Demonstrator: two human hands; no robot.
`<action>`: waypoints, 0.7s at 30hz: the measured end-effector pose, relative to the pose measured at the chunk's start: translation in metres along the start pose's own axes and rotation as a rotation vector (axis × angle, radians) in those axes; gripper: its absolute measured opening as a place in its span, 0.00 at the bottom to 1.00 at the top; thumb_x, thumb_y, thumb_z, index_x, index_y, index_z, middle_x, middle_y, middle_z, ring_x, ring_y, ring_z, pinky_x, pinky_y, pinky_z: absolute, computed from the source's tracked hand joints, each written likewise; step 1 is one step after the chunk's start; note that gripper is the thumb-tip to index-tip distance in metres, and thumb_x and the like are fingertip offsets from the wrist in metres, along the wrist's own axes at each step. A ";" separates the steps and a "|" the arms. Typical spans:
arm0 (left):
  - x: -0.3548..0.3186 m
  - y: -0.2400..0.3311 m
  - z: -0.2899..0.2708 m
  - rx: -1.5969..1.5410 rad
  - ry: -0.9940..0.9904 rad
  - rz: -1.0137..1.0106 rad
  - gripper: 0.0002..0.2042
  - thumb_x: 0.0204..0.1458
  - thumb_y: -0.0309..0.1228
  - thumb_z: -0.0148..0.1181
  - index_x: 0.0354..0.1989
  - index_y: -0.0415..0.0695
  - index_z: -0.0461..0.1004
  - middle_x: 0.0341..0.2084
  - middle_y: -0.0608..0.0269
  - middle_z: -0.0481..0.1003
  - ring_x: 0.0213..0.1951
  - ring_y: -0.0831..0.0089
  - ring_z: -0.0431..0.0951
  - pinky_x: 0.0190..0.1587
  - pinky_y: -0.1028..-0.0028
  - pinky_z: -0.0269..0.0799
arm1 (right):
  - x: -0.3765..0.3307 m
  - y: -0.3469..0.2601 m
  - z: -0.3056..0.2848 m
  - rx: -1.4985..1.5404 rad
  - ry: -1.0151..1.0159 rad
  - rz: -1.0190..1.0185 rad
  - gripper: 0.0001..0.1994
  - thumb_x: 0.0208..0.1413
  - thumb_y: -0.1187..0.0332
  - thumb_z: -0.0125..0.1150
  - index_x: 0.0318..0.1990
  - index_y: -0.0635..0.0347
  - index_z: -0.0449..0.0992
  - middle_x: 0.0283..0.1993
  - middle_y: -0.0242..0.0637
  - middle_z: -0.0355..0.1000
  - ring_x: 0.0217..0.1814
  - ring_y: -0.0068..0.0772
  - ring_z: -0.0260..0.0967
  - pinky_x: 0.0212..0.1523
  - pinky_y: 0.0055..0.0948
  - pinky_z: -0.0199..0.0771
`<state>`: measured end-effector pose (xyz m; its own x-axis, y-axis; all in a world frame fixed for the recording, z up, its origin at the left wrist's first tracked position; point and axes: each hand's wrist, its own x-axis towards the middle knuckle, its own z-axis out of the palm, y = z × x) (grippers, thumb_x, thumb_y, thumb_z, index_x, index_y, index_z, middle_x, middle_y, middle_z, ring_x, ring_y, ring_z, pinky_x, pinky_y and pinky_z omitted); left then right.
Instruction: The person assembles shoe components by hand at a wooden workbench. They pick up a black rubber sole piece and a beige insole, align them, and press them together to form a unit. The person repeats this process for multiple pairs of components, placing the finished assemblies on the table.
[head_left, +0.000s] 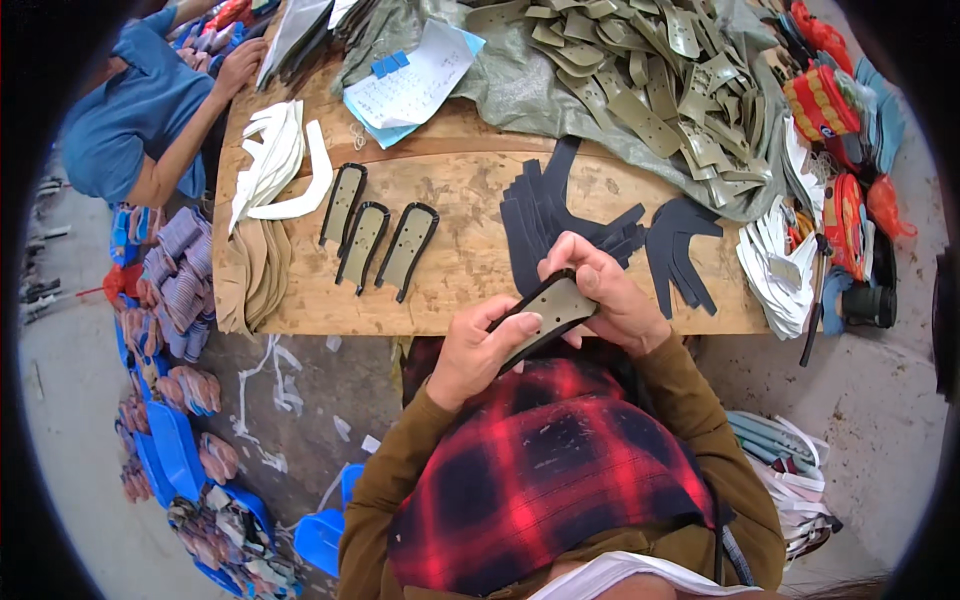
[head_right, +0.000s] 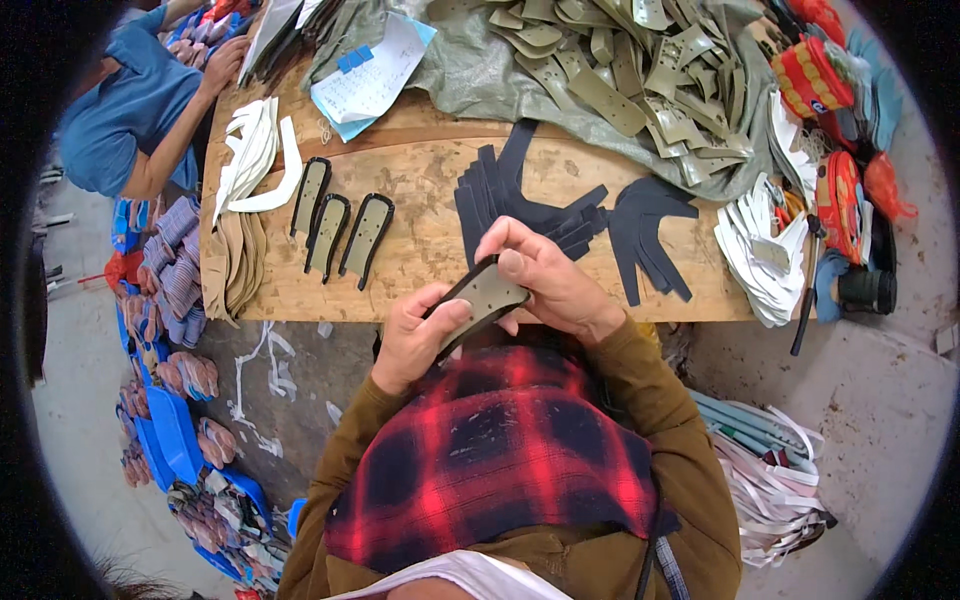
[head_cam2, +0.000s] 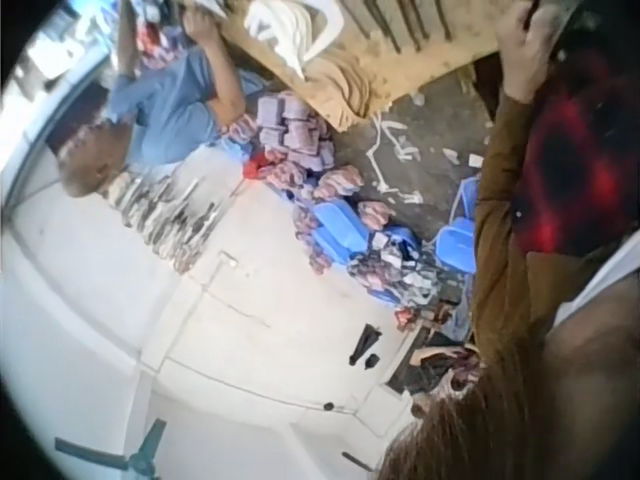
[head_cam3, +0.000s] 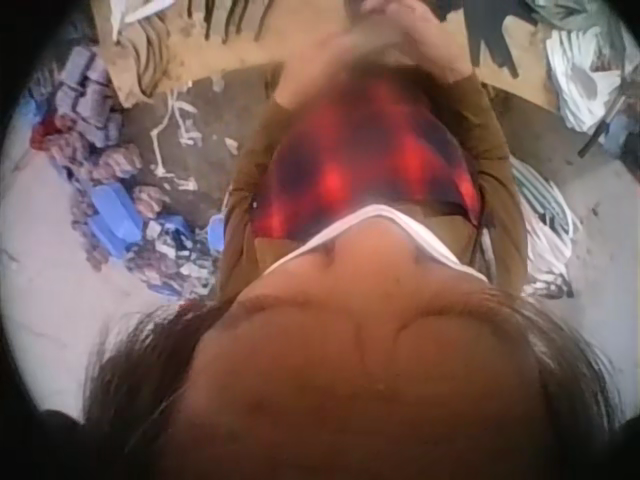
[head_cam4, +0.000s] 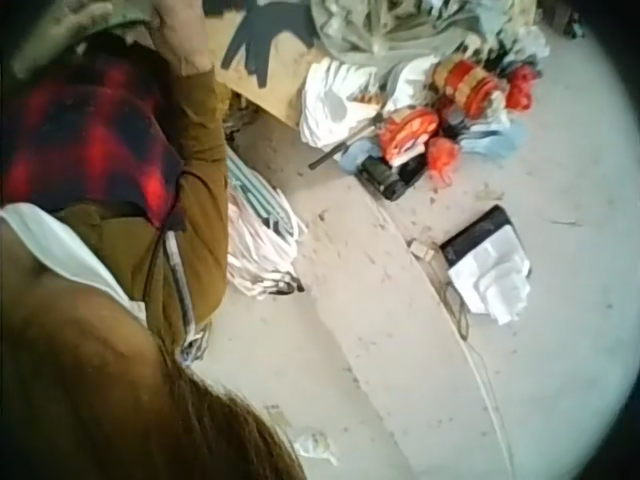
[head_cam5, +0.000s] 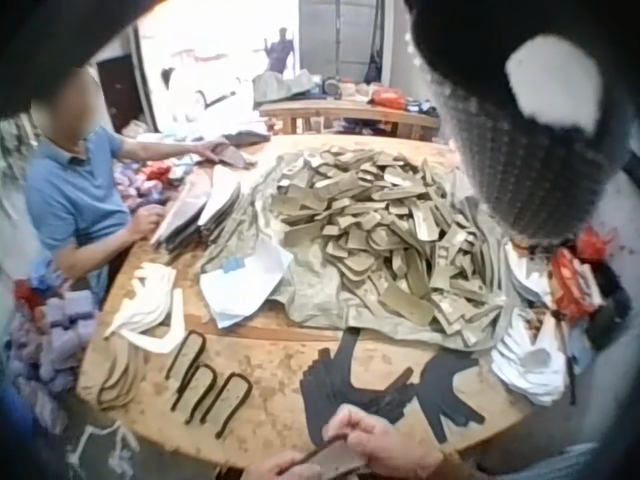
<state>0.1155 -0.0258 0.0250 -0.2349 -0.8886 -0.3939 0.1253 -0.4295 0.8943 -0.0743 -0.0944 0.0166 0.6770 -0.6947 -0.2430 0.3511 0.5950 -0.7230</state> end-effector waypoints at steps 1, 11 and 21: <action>0.001 0.001 0.004 -0.060 0.031 0.006 0.10 0.58 0.33 0.61 0.34 0.37 0.77 0.18 0.71 0.72 0.20 0.86 0.69 0.21 0.80 0.64 | 0.001 0.000 0.002 0.060 0.009 -0.049 0.10 0.65 0.60 0.54 0.38 0.56 0.64 0.29 0.25 0.65 0.20 0.12 0.63 0.15 0.16 0.64; 0.018 -0.028 0.028 0.027 0.246 0.234 0.12 0.63 0.37 0.56 0.35 0.39 0.74 0.21 0.71 0.72 0.20 0.86 0.69 0.22 0.82 0.64 | 0.027 0.042 -0.005 -0.309 0.356 -0.400 0.20 0.70 0.50 0.39 0.43 0.60 0.68 0.33 0.31 0.66 0.36 0.20 0.63 0.39 0.22 0.65; 0.022 -0.024 0.019 -0.287 0.240 0.045 0.22 0.63 0.52 0.48 0.33 0.44 0.72 0.19 0.73 0.70 0.17 0.87 0.64 0.18 0.83 0.60 | 0.018 0.032 0.014 -0.213 0.161 -0.309 0.29 0.68 0.57 0.48 0.71 0.56 0.47 0.61 0.41 0.63 0.59 0.29 0.64 0.60 0.32 0.65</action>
<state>0.0892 -0.0322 -0.0010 0.0053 -0.9055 -0.4244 0.4038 -0.3863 0.8293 -0.0414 -0.0823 -0.0018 0.4449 -0.8921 -0.0790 0.3686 0.2628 -0.8917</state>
